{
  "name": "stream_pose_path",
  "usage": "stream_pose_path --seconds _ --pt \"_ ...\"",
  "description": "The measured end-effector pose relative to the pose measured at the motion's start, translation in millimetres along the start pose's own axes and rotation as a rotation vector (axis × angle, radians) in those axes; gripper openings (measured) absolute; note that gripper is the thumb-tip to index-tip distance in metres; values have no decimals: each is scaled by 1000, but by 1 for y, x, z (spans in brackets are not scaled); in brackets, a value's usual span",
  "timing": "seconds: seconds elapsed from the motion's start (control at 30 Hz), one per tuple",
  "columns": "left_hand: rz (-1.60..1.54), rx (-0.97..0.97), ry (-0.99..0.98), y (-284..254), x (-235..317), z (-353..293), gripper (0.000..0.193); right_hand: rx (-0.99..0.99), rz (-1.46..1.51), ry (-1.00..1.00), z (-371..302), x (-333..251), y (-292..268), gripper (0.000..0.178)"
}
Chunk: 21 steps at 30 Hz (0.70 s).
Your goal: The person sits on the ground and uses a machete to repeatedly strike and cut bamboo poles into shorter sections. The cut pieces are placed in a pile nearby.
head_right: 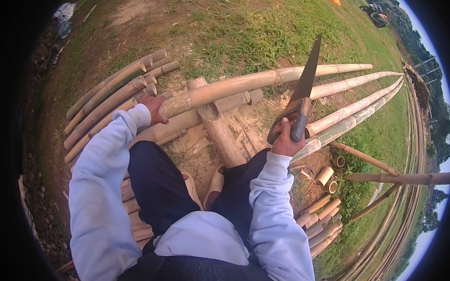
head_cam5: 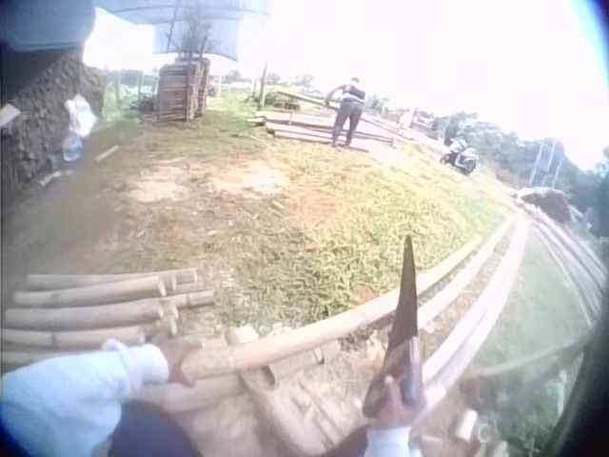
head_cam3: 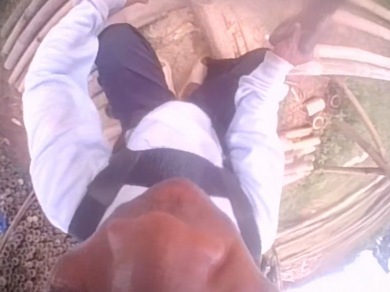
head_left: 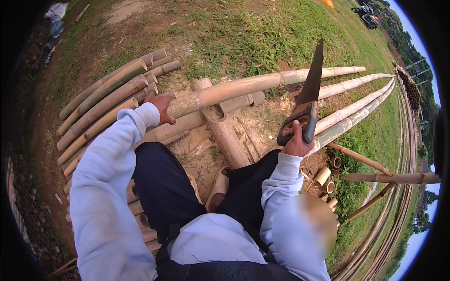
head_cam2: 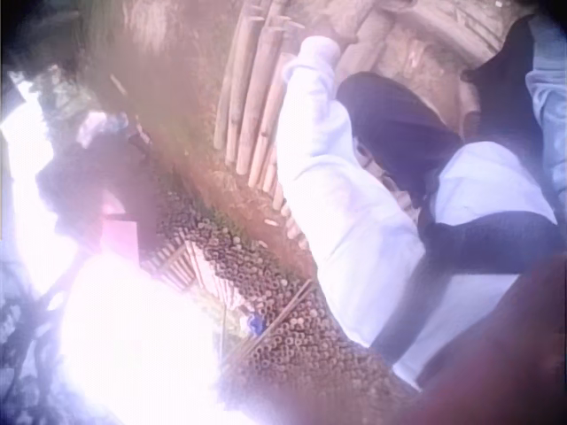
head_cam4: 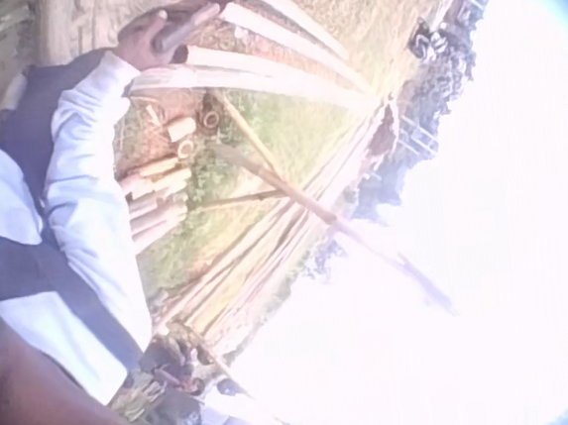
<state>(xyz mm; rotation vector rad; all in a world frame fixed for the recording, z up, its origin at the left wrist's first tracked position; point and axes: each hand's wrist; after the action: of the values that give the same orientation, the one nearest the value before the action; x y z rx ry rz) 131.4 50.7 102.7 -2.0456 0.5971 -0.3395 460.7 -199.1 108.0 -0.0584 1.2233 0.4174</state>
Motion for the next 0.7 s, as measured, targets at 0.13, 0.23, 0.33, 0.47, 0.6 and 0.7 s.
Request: stream_pose_path --seconds 0.13,0.23,0.33,0.47,0.6,0.7 --pt "37 112 -95 59 -113 -65 81 -52 49 9 1 -11 10 9" --pt "78 -44 -272 97 -166 -112 85 -82 45 17 4 -5 6 10" --pt "69 -95 -395 137 -220 -149 89 -69 34 40 5 -8 6 10" --pt "46 106 -583 200 -287 -191 87 -58 -19 72 9 2 -4 11" --pt "113 713 -586 219 -246 -211 74 -61 -74 61 6 -6 -8 19" --pt "-212 764 -354 248 -166 -200 54 -70 -55 47 2 -11 -1 21"
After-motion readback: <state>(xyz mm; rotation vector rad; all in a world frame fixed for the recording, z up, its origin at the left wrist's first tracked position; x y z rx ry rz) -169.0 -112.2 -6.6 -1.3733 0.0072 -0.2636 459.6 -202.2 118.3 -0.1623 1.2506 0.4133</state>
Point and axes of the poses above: each hand's wrist, its own z-axis towards the middle knuckle, its own y-axis out of the palm, x = y × z, and after that the axes turned 8 degrees about -y, right-handed
